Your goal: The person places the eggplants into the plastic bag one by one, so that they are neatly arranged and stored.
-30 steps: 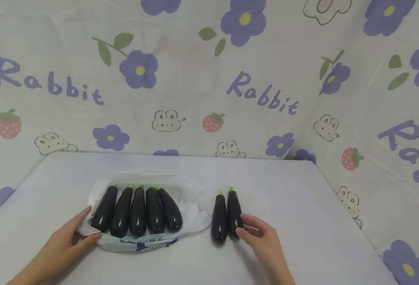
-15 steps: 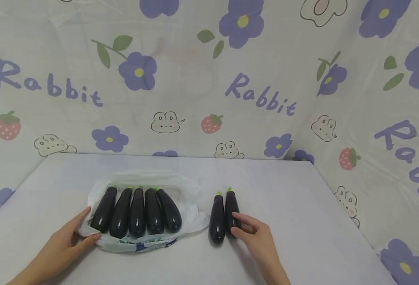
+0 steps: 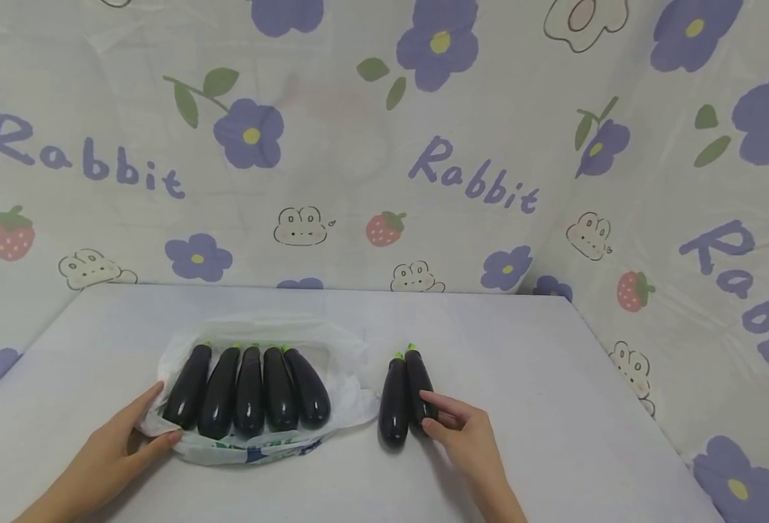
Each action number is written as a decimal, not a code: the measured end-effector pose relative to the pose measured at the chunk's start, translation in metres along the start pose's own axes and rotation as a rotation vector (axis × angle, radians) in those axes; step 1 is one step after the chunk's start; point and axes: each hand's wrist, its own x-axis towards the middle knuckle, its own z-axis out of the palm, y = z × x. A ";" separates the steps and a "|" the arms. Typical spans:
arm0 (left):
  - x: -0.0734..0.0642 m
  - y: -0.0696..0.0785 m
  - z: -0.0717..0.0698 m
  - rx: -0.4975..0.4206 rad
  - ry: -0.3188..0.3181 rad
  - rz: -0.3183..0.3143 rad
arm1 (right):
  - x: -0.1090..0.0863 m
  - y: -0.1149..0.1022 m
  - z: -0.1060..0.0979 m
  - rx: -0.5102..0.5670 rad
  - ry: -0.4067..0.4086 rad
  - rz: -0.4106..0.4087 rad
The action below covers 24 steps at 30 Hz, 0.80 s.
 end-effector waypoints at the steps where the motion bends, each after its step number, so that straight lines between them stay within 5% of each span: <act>1: 0.000 0.000 0.000 0.002 -0.001 -0.002 | 0.000 0.000 0.000 0.001 -0.002 0.000; 15: 0.001 -0.003 0.001 -0.003 -0.009 0.002 | 0.001 -0.001 0.005 -0.096 0.047 -0.049; 24: 0.000 -0.003 0.001 -0.006 -0.027 -0.021 | 0.002 -0.001 0.003 -0.040 0.038 -0.042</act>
